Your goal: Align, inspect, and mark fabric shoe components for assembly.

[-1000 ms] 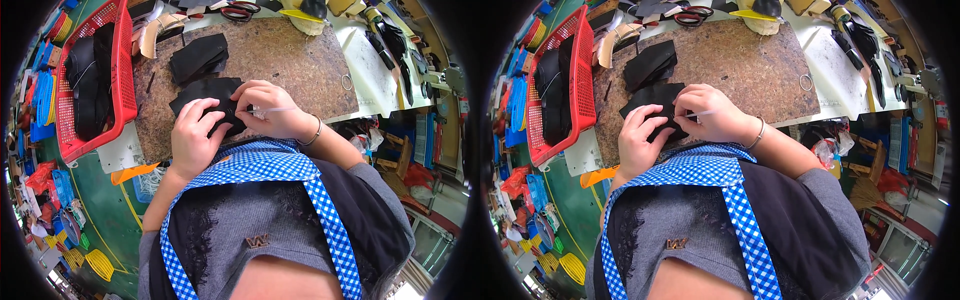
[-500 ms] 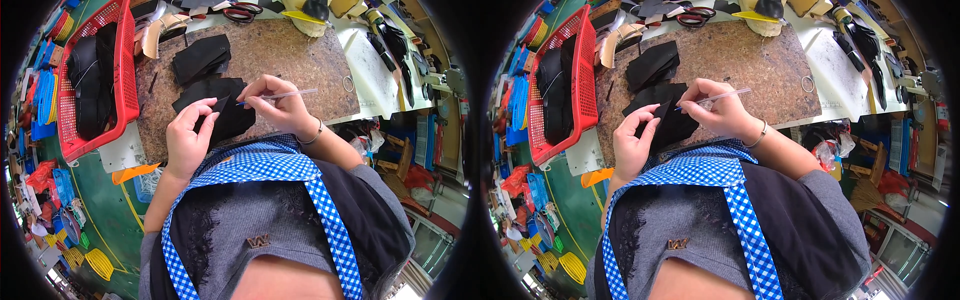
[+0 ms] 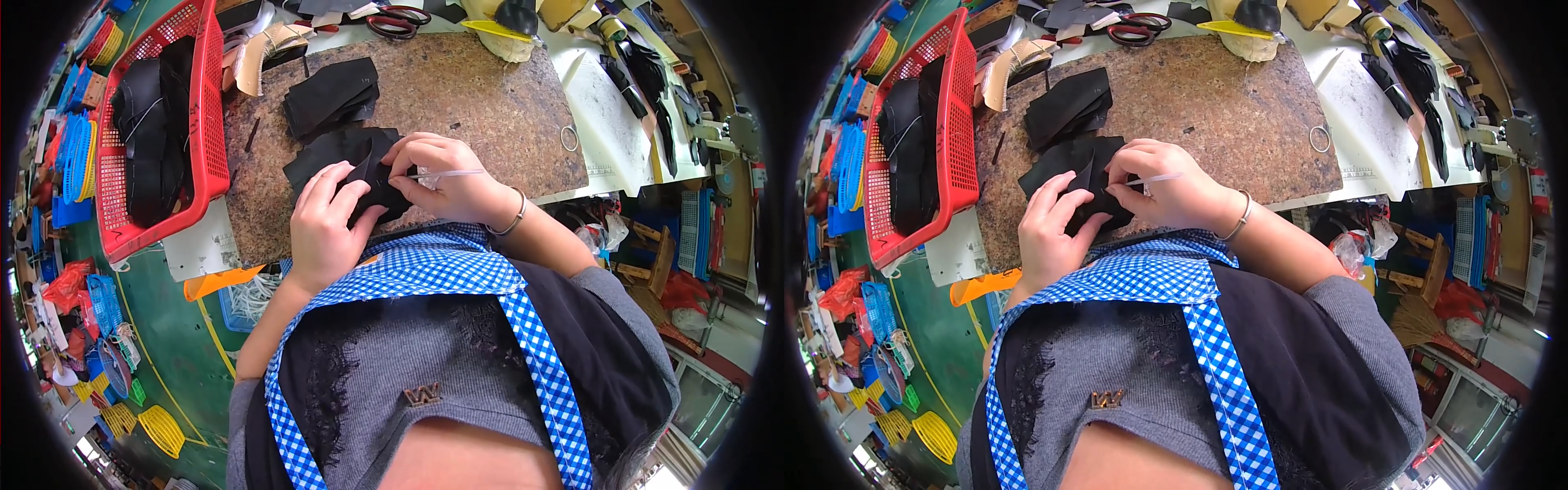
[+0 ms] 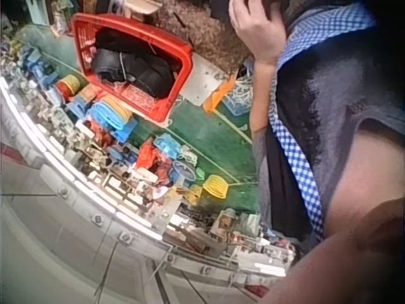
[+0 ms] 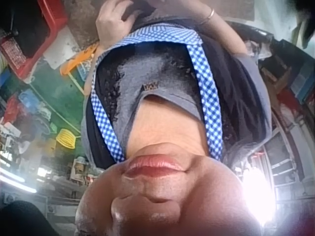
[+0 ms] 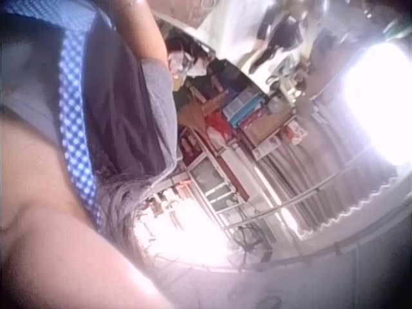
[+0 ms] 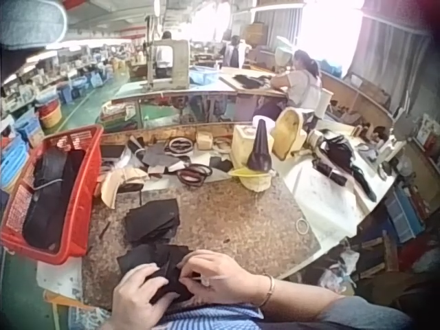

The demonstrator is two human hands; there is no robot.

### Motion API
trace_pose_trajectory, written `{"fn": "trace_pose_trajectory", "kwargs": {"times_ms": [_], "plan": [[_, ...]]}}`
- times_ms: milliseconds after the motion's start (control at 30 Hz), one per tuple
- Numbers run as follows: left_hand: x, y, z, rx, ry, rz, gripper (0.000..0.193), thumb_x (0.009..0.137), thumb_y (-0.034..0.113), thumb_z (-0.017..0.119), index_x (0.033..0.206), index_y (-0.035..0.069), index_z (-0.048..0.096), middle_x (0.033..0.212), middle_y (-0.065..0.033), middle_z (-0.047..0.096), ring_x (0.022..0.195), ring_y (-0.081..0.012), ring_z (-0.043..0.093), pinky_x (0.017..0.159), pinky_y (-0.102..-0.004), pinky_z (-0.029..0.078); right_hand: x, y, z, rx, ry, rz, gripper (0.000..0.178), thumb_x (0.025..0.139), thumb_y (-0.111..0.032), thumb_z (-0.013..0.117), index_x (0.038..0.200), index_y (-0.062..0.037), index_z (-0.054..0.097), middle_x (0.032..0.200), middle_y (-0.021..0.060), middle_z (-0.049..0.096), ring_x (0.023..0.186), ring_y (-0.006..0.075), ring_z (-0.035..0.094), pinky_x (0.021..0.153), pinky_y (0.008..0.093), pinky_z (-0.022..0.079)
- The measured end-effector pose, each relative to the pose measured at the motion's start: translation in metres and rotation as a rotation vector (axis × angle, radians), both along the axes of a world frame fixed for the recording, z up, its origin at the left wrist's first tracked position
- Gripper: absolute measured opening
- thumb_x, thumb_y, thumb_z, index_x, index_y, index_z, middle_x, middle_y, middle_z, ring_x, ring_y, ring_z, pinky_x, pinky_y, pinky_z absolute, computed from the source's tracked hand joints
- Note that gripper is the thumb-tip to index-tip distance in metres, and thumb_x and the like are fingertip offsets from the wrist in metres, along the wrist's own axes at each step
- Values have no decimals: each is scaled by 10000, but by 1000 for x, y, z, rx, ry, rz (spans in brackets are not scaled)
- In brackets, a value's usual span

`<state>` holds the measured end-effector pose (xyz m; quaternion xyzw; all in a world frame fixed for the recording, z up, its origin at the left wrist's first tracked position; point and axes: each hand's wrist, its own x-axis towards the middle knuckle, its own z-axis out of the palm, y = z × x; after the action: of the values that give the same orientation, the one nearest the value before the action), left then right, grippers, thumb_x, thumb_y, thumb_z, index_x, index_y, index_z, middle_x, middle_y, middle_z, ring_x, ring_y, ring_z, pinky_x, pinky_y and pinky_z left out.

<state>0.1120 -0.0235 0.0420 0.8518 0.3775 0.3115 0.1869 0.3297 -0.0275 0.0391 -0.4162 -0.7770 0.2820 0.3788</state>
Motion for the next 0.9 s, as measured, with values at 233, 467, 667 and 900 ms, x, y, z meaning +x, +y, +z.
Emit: {"fn": "trace_pose_trajectory", "kwargs": {"times_ms": [233, 467, 667, 900], "plan": [[-2, 3, -5, -29, -38, 30, 237, 717, 115, 798, 893, 23, 669, 1039, -161, 628, 1019, -348, 613, 864, -417, 503, 2, 0, 6, -75, 160, -36, 75, 811, -3, 681, 859, -9, 624, 933, 136, 687, 900, 236, 674, 774, 336, 543], [-1, -1, -5, -228, -210, 196, 145, 828, 47, 697, 943, 30, 610, 856, -173, 629, 881, -374, 639, 777, -430, 520, 3, -1, 5, -179, 165, -13, 80, 816, 7, 678, 862, -1, 613, 927, 138, 688, 901, 223, 674, 778, 317, 538], [-4, 0, -11, -26, -41, 36, 152, 815, -38, 610, 961, -1, 594, 991, -199, 616, 954, -398, 615, 839, -444, 513, 0, 1, 1, -4, 13, 12, 135, 765, -17, 715, 852, -34, 613, 965, 134, 660, 866, 301, 655, 727, 361, 537], [3, -2, -7, -26, 24, 33, 288, 740, 131, 786, 950, 16, 626, 1099, -205, 571, 1072, -388, 562, 900, -457, 472, 1, 1, 3, 12, -6, 8, 120, 769, -16, 707, 850, -35, 620, 957, 144, 661, 875, 300, 658, 729, 366, 543]]}}
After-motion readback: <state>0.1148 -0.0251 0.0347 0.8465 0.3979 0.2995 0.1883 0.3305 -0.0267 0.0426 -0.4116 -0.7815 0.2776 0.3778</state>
